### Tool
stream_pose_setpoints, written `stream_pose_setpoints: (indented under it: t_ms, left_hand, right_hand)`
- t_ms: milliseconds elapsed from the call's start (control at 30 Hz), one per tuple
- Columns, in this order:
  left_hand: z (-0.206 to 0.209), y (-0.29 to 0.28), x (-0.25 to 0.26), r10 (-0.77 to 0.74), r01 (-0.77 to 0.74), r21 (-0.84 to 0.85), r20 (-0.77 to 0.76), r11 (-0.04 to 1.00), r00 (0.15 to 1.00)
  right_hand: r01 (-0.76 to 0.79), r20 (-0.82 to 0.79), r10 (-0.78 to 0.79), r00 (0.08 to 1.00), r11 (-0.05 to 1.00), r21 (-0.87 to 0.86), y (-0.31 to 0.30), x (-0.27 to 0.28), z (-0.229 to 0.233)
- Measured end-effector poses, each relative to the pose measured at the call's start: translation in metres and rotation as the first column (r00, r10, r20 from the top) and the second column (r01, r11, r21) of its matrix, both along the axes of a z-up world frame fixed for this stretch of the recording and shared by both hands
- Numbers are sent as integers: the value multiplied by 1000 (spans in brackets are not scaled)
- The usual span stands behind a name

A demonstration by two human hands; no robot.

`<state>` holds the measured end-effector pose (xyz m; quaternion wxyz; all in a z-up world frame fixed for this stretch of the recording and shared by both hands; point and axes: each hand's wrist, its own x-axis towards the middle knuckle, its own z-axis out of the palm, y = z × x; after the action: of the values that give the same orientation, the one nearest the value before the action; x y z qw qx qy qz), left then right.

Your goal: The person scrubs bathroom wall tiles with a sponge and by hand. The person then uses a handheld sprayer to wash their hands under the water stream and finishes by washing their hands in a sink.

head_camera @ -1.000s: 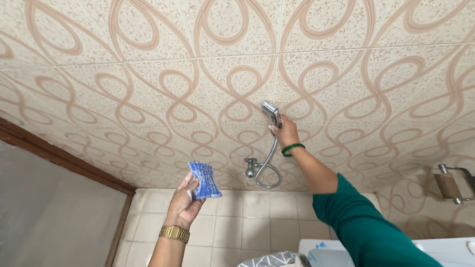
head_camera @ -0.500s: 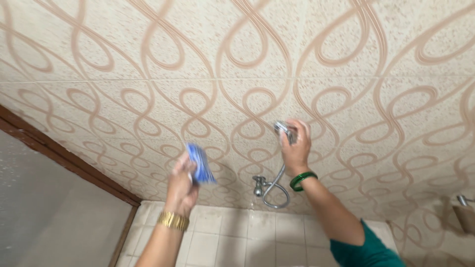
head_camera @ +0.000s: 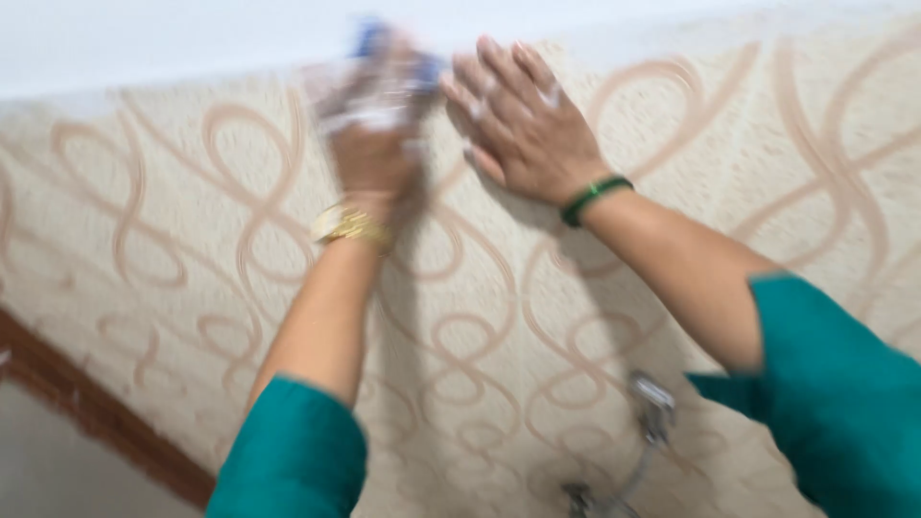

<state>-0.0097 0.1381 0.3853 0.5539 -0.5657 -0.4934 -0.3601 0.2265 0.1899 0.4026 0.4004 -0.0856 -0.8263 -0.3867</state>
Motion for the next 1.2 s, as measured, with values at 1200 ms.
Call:
stream_pose_setpoints:
  t_ms: [1200]
  left_hand:
    - [-152, -52, -159, -52, -305, 250, 843, 919, 535]
  right_hand:
    - [213, 217, -183, 959, 969, -123, 0, -49, -5]
